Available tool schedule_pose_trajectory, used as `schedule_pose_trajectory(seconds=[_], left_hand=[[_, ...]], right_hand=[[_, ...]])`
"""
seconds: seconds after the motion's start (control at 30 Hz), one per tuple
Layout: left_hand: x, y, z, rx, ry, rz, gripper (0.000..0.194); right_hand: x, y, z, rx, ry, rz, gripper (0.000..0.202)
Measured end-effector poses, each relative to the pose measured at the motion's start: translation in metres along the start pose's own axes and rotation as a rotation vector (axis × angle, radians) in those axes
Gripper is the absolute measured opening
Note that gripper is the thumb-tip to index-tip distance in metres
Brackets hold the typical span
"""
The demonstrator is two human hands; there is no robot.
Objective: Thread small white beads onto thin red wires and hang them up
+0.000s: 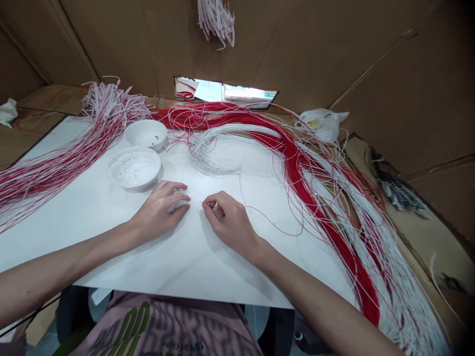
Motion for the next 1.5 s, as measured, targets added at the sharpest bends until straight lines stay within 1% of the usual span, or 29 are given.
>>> schedule_pose_trajectory(seconds=[0.17, 0.27, 0.43, 0.5, 0.57, 0.63, 0.8, 0.9, 1.0, 1.1, 1.27, 1.5], left_hand=[[0.000, 0.001, -0.001, 0.029, -0.033, 0.008, 0.015], [-0.002, 0.001, -0.001, 0.015, -0.051, 0.000, 0.017], [-0.002, 0.001, -0.001, -0.018, -0.040, -0.018, 0.017], [0.001, 0.003, -0.002, -0.016, -0.044, 0.024, 0.016], [0.005, 0.008, -0.002, -0.021, -0.031, 0.114, 0.015], [0.010, 0.012, -0.001, -0.061, 0.044, 0.260, 0.012], [0.018, 0.017, 0.000, -0.311, 0.375, 0.703, 0.014], [0.020, 0.016, 0.000, -0.397, 0.472, 0.844, 0.014], [0.019, 0.015, 0.001, -0.457, 0.506, 0.902, 0.014], [0.017, 0.013, 0.002, -0.486, 0.520, 0.947, 0.014], [0.013, 0.010, 0.003, -0.487, 0.539, 0.986, 0.013], [0.015, 0.010, 0.002, -0.459, 0.507, 0.952, 0.017]], right_hand=[[0.000, -0.001, 0.001, 0.021, 0.013, -0.005, 0.008], [-0.001, -0.001, 0.001, 0.028, 0.027, -0.013, 0.008], [-0.002, -0.002, 0.001, 0.041, 0.044, -0.014, 0.007], [-0.002, -0.002, 0.001, 0.052, 0.056, -0.017, 0.007], [-0.004, -0.001, 0.001, 0.070, 0.075, -0.037, 0.007], [-0.007, -0.001, 0.002, 0.098, 0.105, -0.085, 0.006], [-0.019, 0.003, 0.003, 0.197, 0.180, -0.166, 0.007], [-0.022, 0.004, 0.003, 0.212, 0.214, -0.178, 0.009], [-0.023, 0.004, 0.003, 0.218, 0.228, -0.186, 0.010], [-0.023, 0.004, 0.003, 0.227, 0.243, -0.174, 0.011], [-0.024, 0.005, 0.002, 0.226, 0.257, -0.146, 0.011], [-0.023, 0.006, 0.002, 0.216, 0.271, -0.144, 0.011]])
Point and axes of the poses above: each hand's wrist, its own z-axis away from the middle knuckle, its own y-axis out of the back of the hand, x = y × z, the point moved 1 cm from there along -z, towards the middle knuckle, and after that the axes turned 14 degrees about y, right-handed, at the moved point
